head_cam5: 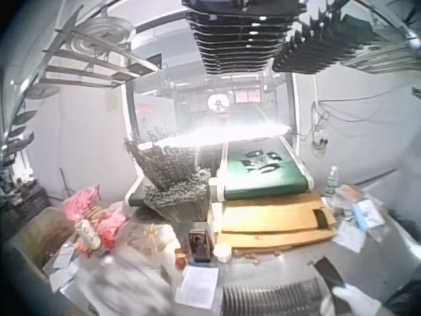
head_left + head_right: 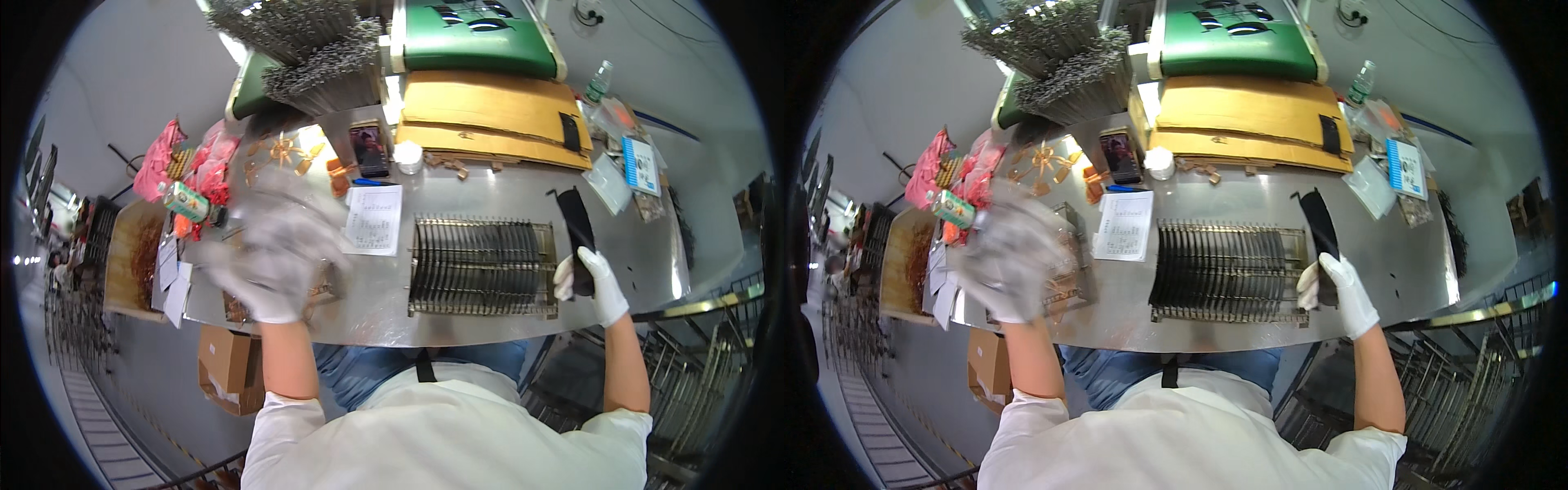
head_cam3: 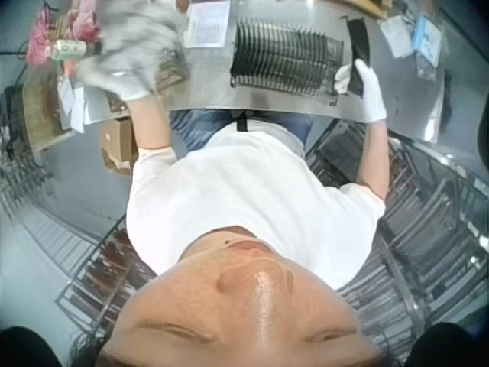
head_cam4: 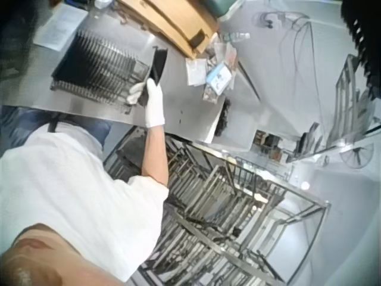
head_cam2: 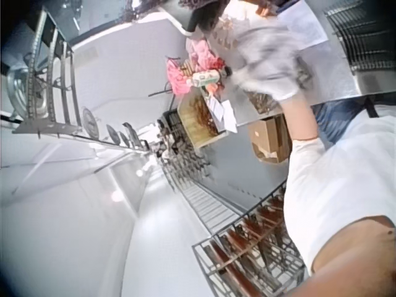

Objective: The person assembles decorative metal frames by attaching black plastic pieces to metal grids and arranging copper-colored wire structures on a workbench. They handle multiple frames and components, placing them on a nearby rack.

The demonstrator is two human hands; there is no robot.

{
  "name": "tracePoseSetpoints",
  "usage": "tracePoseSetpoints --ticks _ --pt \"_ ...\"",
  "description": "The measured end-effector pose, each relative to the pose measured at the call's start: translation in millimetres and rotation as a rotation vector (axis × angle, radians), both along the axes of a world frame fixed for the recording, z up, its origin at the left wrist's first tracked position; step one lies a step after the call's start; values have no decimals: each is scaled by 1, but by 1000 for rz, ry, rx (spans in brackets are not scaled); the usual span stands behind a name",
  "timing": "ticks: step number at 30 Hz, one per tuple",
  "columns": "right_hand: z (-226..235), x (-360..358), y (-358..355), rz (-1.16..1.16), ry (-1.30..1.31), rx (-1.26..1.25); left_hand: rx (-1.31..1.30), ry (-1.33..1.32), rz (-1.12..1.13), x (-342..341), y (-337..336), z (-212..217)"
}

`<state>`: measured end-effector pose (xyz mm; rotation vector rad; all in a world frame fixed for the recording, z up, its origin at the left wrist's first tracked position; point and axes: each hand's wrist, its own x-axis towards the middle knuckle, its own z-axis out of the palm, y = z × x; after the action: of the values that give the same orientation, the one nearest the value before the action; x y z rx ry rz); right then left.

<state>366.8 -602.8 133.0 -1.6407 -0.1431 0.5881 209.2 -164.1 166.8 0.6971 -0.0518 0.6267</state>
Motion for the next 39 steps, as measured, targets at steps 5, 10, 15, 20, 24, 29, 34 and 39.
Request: tracePoseSetpoints --ticks 5,10,15,20,24,29,34,39 --pt "-66 7 -6 -81 89 -109 -142 -508 321 55 -38 120" --pt "-77 19 13 -47 434 -124 1247 -74 -17 92 -141 129" --pt "-82 29 -2 15 417 -74 982 288 -153 83 -90 88" --pt "-60 21 6 -56 378 -123 1044 720 -218 52 -35 -9" --pt "-86 19 2 65 134 -275 1227 903 -440 12 -24 -74" --pt "-70 17 12 195 -127 -719 1343 992 -752 -8 -45 -118" --pt "-34 14 31 162 -576 -1093 1707 938 -570 3 -60 -149" --pt "-25 38 37 -22 -1066 -837 1823 845 -298 6 -69 -180"
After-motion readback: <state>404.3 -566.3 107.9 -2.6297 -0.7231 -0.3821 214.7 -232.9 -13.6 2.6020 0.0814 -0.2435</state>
